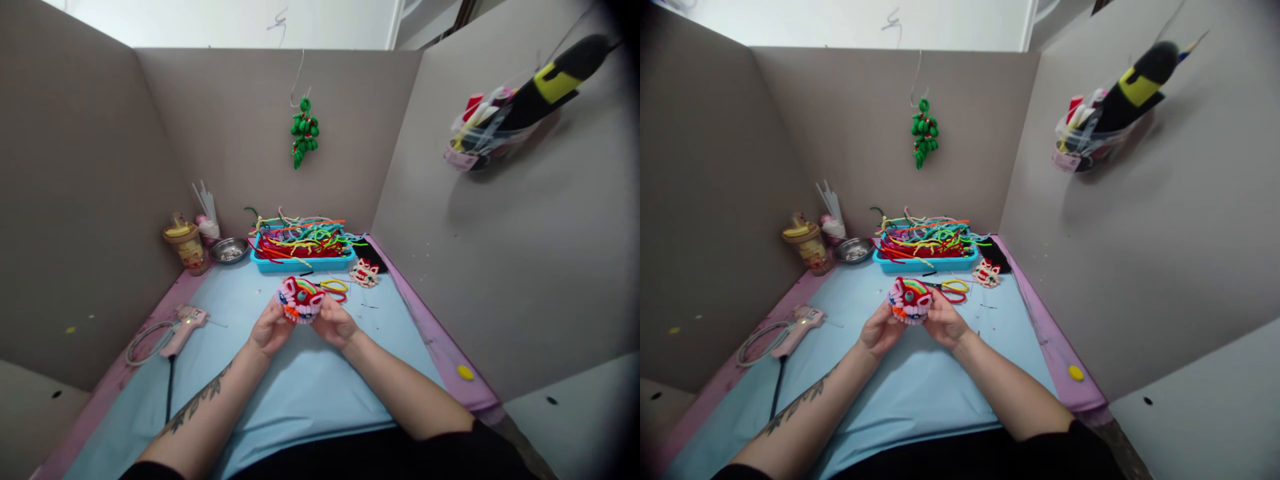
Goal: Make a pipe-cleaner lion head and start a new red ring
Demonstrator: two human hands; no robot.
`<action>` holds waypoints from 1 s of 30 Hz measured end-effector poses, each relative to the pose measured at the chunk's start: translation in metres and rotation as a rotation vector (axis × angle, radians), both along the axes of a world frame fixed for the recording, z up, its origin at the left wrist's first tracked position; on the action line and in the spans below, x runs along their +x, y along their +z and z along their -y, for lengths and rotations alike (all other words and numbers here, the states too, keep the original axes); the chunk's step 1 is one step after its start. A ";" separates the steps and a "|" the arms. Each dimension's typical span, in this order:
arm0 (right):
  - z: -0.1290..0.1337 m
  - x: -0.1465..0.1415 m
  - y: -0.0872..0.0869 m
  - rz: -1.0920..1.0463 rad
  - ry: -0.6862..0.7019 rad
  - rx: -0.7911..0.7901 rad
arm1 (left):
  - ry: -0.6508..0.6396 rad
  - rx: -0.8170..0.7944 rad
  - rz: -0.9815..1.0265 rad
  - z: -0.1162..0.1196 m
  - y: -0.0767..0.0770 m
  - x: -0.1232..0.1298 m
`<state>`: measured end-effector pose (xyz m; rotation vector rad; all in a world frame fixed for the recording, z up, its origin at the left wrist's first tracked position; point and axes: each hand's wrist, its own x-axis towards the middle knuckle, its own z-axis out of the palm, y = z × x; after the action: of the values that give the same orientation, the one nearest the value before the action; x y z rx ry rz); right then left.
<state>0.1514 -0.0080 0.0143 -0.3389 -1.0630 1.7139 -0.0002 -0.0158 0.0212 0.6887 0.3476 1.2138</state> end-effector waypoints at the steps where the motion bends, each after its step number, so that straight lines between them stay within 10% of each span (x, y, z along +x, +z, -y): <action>1: 0.001 -0.001 0.001 -0.010 -0.007 0.000 | 0.005 0.006 -0.001 -0.001 -0.001 0.000; 30: -0.001 -0.008 0.002 -0.065 -0.069 -0.073 | 0.003 0.022 -0.013 -0.001 0.000 0.006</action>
<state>0.1430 -0.0065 0.0163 -0.3600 -0.9330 1.6939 0.0059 -0.0148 0.0212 0.7156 0.3465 1.2180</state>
